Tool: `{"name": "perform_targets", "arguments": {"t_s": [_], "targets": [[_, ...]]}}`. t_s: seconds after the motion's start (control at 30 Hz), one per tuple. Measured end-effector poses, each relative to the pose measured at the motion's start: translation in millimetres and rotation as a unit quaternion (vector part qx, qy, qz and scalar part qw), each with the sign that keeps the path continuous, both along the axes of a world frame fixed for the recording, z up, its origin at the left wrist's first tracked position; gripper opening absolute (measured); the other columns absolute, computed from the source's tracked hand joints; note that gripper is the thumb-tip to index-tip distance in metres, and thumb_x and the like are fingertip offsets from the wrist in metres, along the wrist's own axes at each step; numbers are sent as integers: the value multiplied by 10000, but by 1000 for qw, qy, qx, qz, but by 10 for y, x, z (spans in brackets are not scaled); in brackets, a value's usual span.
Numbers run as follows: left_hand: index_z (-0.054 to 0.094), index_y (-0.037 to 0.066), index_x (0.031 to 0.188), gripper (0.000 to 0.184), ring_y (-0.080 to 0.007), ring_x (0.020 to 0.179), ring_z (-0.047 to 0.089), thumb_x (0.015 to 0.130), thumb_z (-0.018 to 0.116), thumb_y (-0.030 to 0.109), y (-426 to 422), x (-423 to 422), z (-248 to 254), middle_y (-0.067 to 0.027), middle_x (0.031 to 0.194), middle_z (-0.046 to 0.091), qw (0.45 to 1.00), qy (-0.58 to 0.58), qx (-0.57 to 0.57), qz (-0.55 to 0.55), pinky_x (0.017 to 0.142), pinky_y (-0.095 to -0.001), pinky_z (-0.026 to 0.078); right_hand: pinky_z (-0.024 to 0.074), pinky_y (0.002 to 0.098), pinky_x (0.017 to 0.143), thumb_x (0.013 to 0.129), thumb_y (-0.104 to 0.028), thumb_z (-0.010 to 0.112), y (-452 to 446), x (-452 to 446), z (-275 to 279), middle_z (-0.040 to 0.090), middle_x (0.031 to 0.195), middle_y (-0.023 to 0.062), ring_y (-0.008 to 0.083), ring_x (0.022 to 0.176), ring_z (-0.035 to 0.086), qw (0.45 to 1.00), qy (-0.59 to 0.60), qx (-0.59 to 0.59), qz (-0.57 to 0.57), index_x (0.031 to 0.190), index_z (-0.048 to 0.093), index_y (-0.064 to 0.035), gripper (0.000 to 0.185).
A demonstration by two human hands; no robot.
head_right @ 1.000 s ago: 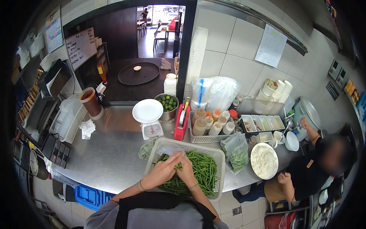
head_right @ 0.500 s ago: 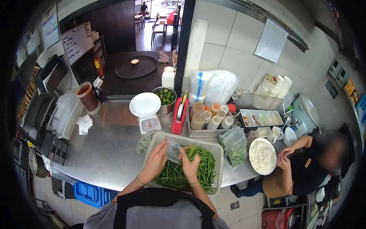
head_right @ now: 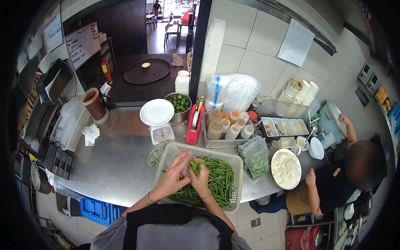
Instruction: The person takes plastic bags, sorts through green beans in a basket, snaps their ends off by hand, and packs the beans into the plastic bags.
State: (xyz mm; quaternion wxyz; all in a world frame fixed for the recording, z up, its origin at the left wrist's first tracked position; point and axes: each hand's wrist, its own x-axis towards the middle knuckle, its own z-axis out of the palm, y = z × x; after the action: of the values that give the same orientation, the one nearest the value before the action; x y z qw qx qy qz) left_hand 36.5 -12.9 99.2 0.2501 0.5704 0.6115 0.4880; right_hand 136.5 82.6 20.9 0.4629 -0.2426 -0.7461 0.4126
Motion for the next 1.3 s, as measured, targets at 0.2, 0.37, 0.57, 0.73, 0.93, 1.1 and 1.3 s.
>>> {"name": "perform_targets", "arguments": {"t_s": [0.2,0.37,0.57,0.73,0.93,1.1,1.3], "targets": [[382,-23,1331,636,-328,898,601,715,541,-43,-22,75,-74,-193,1361,386,984,165,53,-36,715,-380,505,472,403,708,741,-97,590,168,49,-310,610,899,203,367,817,606,960,-224,90,141,1013,579,2,290],[304,18,1400,729,-336,986,578,715,547,-31,-30,349,64,-196,1300,428,964,131,48,-227,774,-394,493,457,406,768,795,-129,530,226,25,-490,591,976,200,344,920,580,930,-305,167,117,1038,573,-7,275],[422,128,1364,680,-304,1039,563,720,550,-49,-29,348,90,-163,1319,430,937,118,67,-322,827,-344,494,440,406,838,845,-157,473,180,-11,-103,564,1086,198,315,1029,546,901,-367,211,96,1087,550,-1,299],[626,193,1183,526,-359,1197,485,721,552,-48,-146,22,158,-180,1445,314,979,180,9,-93,924,-364,451,439,411,869,878,-178,436,396,9,-54,557,1153,200,298,1078,545,895,-282,331,99,1115,535,13,320],[603,137,1206,480,-405,1243,422,772,466,-16,41,-430,-38,-265,1427,308,990,118,-26,-71,994,-399,381,465,425,825,840,-82,528,165,149,837,593,1055,226,393,967,565,866,-436,140,201,1098,549,26,281],[376,50,1385,619,-166,801,638,772,404,-32,213,-670,228,-196,1383,420,982,-61,-109,-140,739,-280,511,473,384,798,821,-33,598,33,525,1454,618,1018,182,351,926,595,960,-190,181,95,1067,595,11,250],[432,25,1351,586,-38,601,512,770,443,-51,580,-1192,754,-73,1231,565,966,-246,84,4,622,-201,480,481,289,718,822,13,591,-17,832,1483,657,879,143,240,802,643,982,-111,155,-18,932,649,25,125]]}}
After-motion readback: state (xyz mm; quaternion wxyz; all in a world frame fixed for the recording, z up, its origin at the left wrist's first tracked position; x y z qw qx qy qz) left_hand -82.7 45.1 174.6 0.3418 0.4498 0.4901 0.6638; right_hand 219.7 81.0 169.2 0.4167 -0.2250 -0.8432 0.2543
